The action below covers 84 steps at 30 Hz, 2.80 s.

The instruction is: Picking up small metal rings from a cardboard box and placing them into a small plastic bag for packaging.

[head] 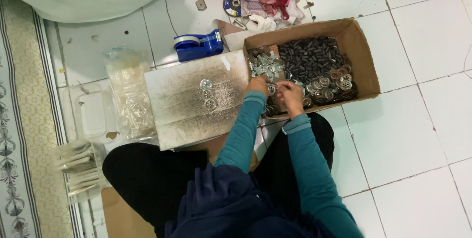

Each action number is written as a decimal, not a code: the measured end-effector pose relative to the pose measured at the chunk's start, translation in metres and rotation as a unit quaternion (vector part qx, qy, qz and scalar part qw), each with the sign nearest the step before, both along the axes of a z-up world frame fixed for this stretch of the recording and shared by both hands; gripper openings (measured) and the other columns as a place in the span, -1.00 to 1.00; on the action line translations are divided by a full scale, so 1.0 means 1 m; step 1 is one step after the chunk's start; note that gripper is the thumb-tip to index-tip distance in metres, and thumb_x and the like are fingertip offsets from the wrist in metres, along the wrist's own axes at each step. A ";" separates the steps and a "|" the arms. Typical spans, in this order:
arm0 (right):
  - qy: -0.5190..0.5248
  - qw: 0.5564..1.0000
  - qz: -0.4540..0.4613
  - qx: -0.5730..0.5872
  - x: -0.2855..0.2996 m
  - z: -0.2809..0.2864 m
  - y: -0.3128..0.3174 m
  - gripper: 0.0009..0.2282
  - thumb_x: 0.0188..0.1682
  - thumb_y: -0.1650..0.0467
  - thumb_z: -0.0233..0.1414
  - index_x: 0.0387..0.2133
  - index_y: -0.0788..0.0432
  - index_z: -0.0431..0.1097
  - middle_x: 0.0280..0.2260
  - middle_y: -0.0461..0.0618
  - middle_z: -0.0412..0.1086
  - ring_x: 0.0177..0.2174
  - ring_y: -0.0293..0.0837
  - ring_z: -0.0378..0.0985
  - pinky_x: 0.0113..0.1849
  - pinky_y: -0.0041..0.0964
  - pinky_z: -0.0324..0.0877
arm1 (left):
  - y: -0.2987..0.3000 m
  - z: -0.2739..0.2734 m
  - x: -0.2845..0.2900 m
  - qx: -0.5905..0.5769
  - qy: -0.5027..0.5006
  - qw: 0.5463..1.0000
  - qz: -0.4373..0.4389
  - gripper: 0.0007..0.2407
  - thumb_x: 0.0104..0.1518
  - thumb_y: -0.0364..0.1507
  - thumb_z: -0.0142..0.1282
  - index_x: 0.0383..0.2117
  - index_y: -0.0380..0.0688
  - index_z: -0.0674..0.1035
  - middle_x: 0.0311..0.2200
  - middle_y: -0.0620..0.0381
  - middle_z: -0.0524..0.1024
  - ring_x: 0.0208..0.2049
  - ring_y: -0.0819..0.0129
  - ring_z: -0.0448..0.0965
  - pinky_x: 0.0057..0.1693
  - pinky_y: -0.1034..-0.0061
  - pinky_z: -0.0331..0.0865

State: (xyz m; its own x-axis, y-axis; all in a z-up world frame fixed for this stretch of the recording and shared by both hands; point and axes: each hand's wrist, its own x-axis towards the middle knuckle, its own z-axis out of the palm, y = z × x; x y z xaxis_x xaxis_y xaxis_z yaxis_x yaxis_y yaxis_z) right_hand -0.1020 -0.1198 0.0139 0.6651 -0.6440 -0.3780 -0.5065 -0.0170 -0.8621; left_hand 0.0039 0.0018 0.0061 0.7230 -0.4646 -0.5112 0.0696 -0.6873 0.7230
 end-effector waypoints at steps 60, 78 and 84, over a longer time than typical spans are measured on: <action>0.170 0.873 0.332 -0.315 0.025 0.054 0.025 -0.82 -0.03 0.56 -0.02 -0.25 0.36 0.54 -0.27 0.37 0.51 -0.18 0.27 0.60 -0.10 0.06 0.55 | -0.048 -0.077 -0.030 0.207 -0.295 0.892 -0.272 -0.85 0.12 -0.61 0.00 -0.37 -0.26 0.67 -0.36 -0.16 0.60 -0.35 0.12 0.67 -0.24 0.20 0.59; -0.113 0.963 0.084 -0.230 0.027 0.088 0.059 -0.81 0.13 0.42 0.04 -0.14 0.31 0.54 -0.35 0.30 0.50 -0.21 0.20 0.56 -0.16 0.12 0.42 | 0.030 0.025 -0.021 -0.206 -0.219 0.944 0.138 -0.70 0.26 -0.55 0.02 0.12 -0.25 0.54 -0.07 -0.28 0.51 0.02 -0.25 0.56 0.18 0.06 0.48; -0.141 0.957 0.183 -0.173 0.069 0.088 0.126 -0.84 0.05 0.35 0.12 -0.17 0.08 0.60 -0.49 0.11 0.55 -0.42 -0.03 0.64 -0.26 -0.10 0.51 | 0.130 0.030 0.003 -0.150 -0.298 0.912 0.239 -0.79 0.26 -0.39 0.14 -0.07 -0.20 0.62 -0.27 -0.16 0.58 -0.16 -0.15 0.62 -0.06 0.08 0.55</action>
State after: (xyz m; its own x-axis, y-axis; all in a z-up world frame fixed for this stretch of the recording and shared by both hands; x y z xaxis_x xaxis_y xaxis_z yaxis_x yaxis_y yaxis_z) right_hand -0.0330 0.0062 0.1015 0.9144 -0.4024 0.0445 -0.1593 -0.4587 -0.8742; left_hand 0.0067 0.1318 0.0364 0.9874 -0.0779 0.1375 -0.1578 -0.4470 0.8805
